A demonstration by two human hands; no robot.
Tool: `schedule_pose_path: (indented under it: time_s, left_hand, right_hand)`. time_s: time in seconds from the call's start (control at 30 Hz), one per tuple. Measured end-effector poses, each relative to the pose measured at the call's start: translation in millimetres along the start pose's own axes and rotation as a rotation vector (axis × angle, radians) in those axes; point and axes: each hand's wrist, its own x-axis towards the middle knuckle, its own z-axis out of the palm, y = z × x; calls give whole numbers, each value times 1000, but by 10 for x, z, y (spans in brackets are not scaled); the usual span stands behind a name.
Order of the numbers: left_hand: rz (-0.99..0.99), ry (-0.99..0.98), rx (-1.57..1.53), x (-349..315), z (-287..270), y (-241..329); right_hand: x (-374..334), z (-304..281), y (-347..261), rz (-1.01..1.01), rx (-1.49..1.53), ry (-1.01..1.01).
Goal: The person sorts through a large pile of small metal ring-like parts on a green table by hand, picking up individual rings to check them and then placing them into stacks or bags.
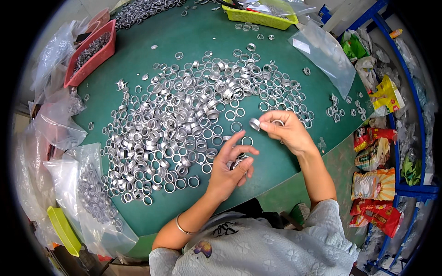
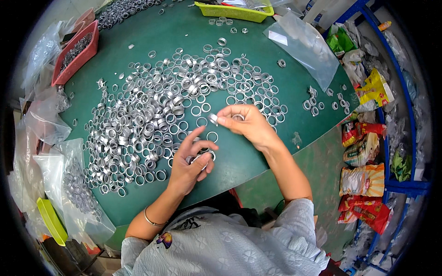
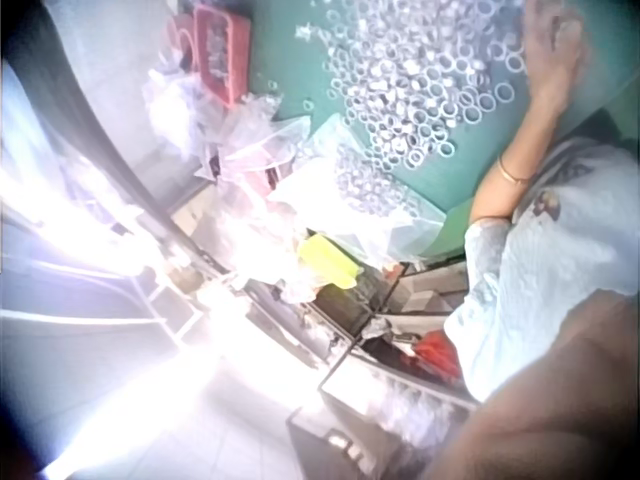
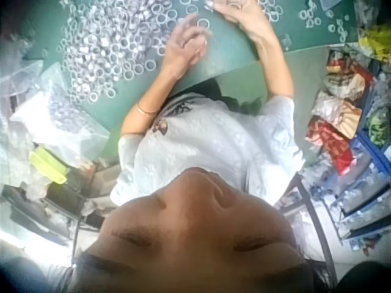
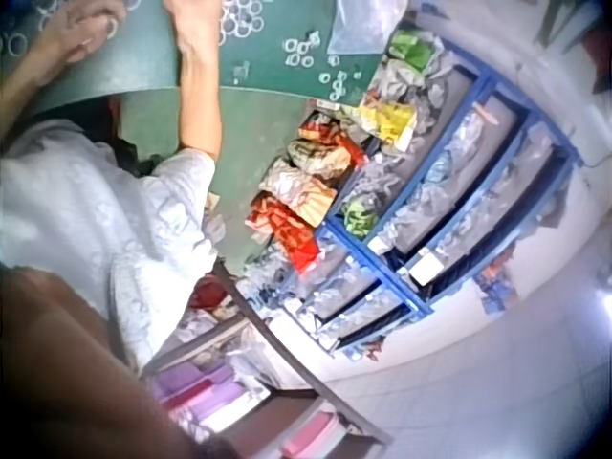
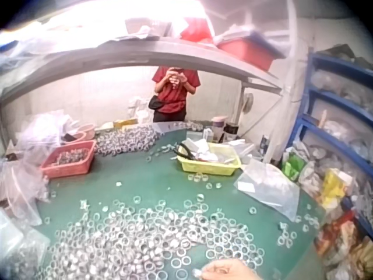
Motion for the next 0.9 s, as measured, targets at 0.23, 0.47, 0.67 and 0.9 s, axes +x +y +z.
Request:
schedule_pose_path:
  time_s: [0.23, 0.47, 0.67, 0.9]
  left_hand:
    - [112, 35, 178, -12, 23, 17]
    - [-144, -80, -404, 12, -169, 21]
    - [-109, -136, -402, 26, -86, 111]
    - [-148, -139, -397, -26, -199, -18]
  right_hand:
    - [-215, 245, 86, 6, 61, -157]
    - [252, 57, -65, -333, -731, 324]
    - [697, -29, 123, -491, -1315, 470]
    - [232, 102, -28, -290, -1158, 38]
